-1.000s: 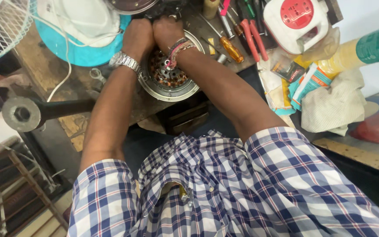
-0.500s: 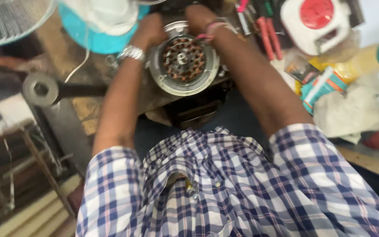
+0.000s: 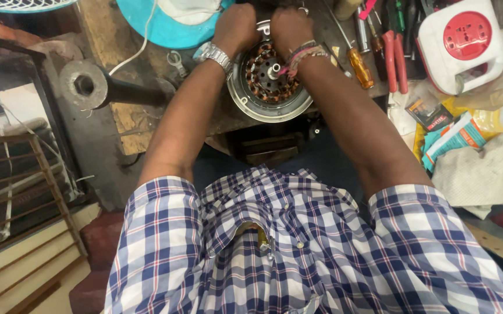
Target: The person works on a disassembled electrical motor stator on a cluttered workbench. They use a hammer to tap the copper windings, then wipe the stator with a cloth, and continue adjusting the windings by hand.
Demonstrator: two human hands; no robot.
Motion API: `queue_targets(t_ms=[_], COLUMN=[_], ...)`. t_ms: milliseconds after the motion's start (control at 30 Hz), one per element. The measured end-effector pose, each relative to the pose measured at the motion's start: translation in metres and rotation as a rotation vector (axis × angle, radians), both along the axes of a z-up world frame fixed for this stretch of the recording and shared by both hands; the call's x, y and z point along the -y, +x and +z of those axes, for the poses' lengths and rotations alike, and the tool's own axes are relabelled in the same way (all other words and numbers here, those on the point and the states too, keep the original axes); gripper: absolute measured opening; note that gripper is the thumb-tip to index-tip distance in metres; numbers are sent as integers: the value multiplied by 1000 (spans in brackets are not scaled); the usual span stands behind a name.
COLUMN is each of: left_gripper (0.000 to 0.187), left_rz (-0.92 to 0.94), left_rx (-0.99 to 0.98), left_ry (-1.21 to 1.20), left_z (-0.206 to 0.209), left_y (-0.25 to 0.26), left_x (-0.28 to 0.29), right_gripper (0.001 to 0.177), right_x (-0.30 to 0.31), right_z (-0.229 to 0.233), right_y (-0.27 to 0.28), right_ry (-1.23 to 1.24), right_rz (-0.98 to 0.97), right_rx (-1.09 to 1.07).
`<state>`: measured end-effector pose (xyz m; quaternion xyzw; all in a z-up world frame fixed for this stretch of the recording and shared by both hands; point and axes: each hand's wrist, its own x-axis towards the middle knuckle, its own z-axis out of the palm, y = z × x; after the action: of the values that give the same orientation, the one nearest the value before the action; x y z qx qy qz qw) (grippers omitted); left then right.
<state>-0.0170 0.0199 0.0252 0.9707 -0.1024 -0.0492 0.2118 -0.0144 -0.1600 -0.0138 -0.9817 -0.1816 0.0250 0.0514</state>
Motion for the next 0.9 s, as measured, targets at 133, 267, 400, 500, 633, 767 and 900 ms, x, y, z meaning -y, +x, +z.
queue_targets(t_ms=[133,267,400,500,633,767,900], left_gripper=[10,9,9,21,25,28,31], left_rz=[-15,-43,-81,-154,-24,197,342], left_rx=[56,145,137,139,-249,-341,-414], left_ry=[10,8,41,-59,-269,-434,-448], left_z=[-22,-35,-30,-10,13,23,22], left_y=[3,9,2,-4,-23,-62,-93], left_x=[3,5,-2,-14,-37,-51,-53], right_gripper=[26,26,21,18,33,38,39], right_x=[-9,-13,-6,26,69,92,101], right_z=[9,7,3,20,40,49,47], right_y=[-10,-11,-3,10,-4,-26,-41], right_ry=[-98,-144,-38,174,210,303,411], right_rz=[-73,-101,-25,80,35,-161,-148], right_rx=[19,74,41,-179,-317,-433,-364])
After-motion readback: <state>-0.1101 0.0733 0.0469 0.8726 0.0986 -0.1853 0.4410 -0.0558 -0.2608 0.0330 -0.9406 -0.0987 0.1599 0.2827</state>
